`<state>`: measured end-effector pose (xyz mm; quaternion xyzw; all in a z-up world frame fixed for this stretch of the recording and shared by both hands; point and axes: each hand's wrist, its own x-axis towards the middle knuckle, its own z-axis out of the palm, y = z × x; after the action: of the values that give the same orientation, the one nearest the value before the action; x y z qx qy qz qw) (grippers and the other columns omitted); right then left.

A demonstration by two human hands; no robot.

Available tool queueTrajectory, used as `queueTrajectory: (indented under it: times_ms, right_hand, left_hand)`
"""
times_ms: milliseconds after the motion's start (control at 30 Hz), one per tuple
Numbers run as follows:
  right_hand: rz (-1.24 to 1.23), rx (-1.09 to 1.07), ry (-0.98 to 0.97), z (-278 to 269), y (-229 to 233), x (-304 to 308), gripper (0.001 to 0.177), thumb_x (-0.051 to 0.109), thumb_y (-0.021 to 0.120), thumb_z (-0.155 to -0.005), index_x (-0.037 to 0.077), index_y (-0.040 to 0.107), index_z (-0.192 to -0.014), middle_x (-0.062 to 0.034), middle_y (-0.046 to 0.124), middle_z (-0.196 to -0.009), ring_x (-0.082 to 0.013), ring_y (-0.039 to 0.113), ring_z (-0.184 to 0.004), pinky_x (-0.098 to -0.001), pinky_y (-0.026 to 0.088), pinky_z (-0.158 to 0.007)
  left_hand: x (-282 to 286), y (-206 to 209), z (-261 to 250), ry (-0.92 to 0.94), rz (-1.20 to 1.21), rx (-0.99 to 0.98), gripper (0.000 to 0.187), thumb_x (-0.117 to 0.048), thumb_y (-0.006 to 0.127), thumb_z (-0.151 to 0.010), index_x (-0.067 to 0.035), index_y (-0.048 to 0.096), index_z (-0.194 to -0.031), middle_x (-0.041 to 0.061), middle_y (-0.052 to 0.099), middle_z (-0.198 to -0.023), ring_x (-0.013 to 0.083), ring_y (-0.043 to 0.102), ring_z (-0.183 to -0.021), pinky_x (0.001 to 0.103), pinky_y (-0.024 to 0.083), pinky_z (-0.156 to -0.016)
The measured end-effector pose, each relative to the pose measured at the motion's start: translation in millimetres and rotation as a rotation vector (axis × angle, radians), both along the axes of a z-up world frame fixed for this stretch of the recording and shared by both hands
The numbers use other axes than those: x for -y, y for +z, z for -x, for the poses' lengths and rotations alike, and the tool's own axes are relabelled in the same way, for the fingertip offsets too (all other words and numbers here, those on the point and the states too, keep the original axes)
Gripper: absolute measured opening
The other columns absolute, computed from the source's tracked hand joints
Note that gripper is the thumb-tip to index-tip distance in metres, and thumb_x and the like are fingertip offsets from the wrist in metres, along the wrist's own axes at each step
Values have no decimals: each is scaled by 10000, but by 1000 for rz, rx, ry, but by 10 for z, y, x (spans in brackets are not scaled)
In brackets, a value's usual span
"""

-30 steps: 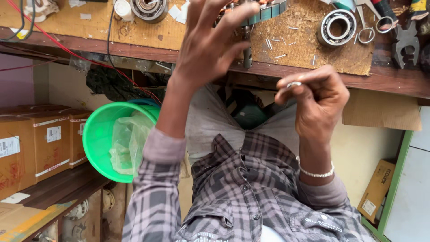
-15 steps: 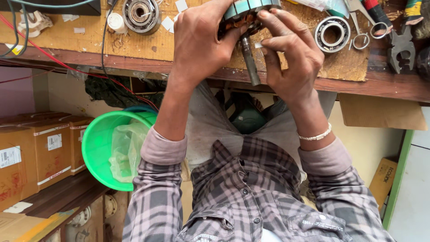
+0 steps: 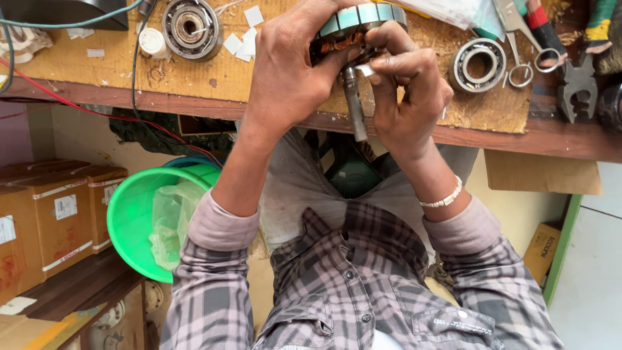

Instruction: The person inserts small white insulating pieces into the slots of a motor armature. They use a screwdriver to press the pieces into place and scissors to trim excess material. The person repeats this process for multiple slots around the armature.

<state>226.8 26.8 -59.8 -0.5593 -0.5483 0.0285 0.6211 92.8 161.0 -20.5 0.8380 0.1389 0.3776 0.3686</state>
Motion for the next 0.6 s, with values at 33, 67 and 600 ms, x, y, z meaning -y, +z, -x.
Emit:
queueTrajectory:
  times_ms: [33,67,600]
  right_hand:
    - [9,-14,32,-3,-6,-8,124,-1,662,-1138,5,538,-1140,-202,710,-1320,-140,748,-957,-226,606,-711]
    - [18,-28,65,-22,-10,-14,128,3,659,-1138,8,531,-1138,-205,705,-1325,-142,748,-956,-217,597,-697]
    - [-65,263,-100,-265,181,-76,148,-59,810,-1030,-7,678,-1072,-137,728,-1073,-206,735,-1014,-288,618,-794]
  left_hand:
    - [0,-11,6,0,58,9,310,-18,840,-946,-63,662,-1195,102,750,-1071,241,784,-953,314,602,-835]
    - [1,-27,6,0,116,20,303,-10,839,-948,-61,666,-1192,91,755,-1047,212,793,-950,300,607,-834]
    - [7,104,-39,-90,213,63,276,67,772,-961,-57,692,-1194,26,775,-1199,138,802,-1043,252,629,-895]
